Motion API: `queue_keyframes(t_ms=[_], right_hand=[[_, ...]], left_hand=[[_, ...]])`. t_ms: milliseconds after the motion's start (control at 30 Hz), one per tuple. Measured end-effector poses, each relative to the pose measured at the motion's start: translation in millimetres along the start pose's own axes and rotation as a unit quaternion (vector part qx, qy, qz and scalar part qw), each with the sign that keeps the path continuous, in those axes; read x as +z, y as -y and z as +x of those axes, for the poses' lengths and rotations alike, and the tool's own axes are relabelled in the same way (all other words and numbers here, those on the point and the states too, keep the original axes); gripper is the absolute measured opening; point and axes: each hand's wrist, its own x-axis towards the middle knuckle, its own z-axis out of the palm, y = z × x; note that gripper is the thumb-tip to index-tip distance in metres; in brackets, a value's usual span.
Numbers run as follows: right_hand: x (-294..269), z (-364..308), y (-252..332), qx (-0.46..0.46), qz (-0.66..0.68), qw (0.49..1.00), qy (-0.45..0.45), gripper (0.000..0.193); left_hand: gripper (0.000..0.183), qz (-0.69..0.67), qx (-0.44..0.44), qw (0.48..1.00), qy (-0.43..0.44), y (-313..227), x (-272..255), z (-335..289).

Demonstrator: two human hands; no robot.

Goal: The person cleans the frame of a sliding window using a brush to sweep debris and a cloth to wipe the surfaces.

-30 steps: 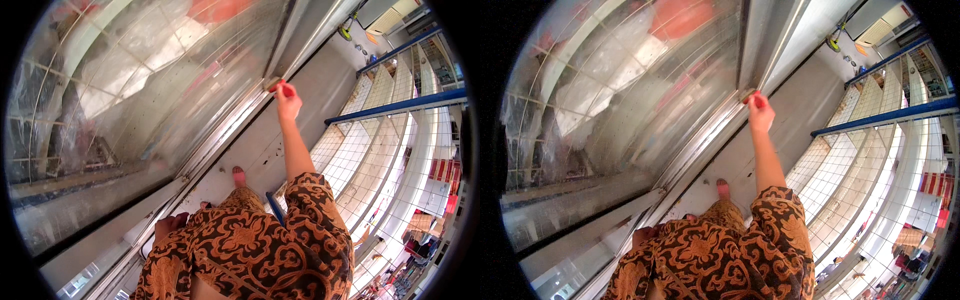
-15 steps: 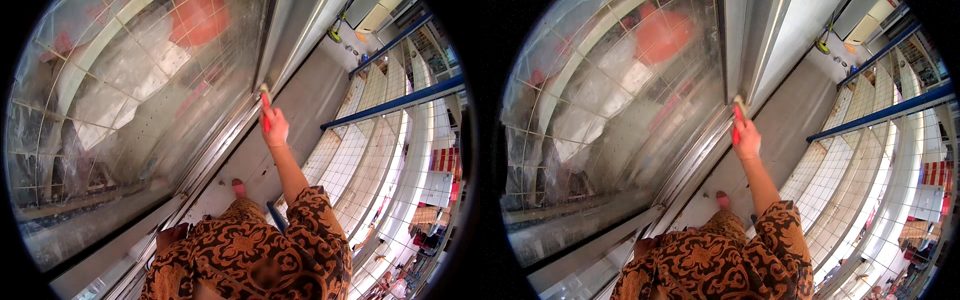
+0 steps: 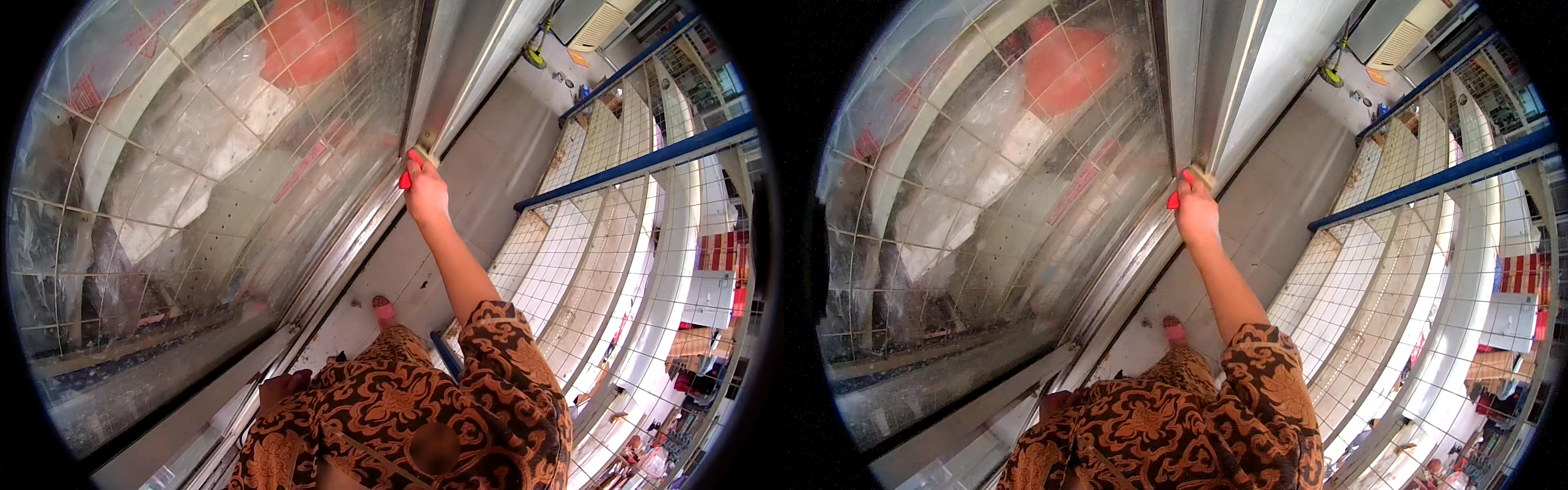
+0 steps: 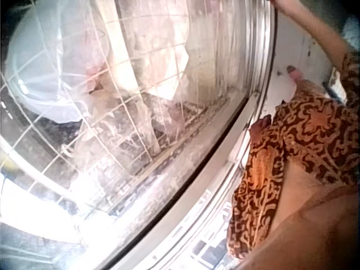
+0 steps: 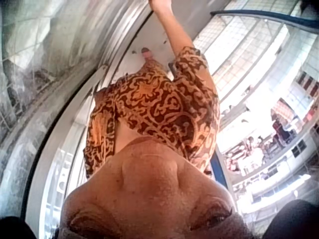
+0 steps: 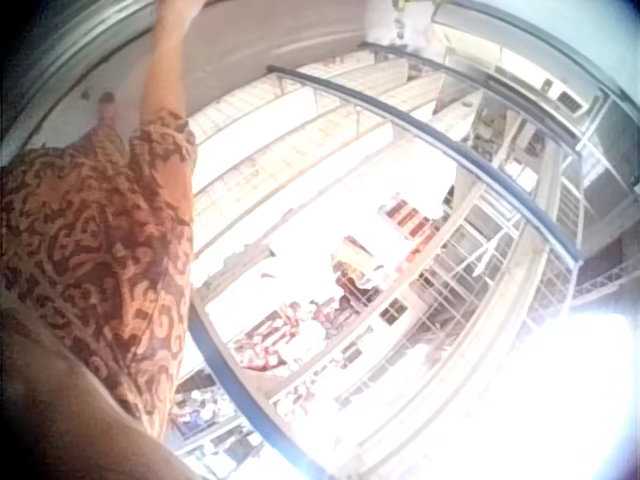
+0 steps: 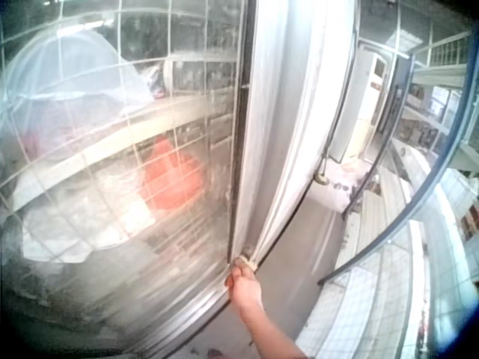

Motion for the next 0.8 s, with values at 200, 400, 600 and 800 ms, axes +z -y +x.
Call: queue_keyframes(t_ms=[200,400,600,800], right_hand=[[-10,-8,17,0.041,0.007,0.997,0.065,0.026],[11,2,-18,-0.035,0.027,0.999,-0.001,0.028],[-20,-21,3,0.035,0.069,0.997,-0.007,0.020],[-9,3,-15,0.094,0.062,0.993,0.046,0.022]], left_hand=[[0.043,0.021,-0.062,0.998,-0.023,11,11,-8],[0.044,-0.057,0.034,0.997,-0.034,21,16,-4],[0.046,0.056,-0.021,0.998,-0.007,8,9,-7],[0.047,0.034,-0.052,0.998,-0.012,-29,-15,-10]])
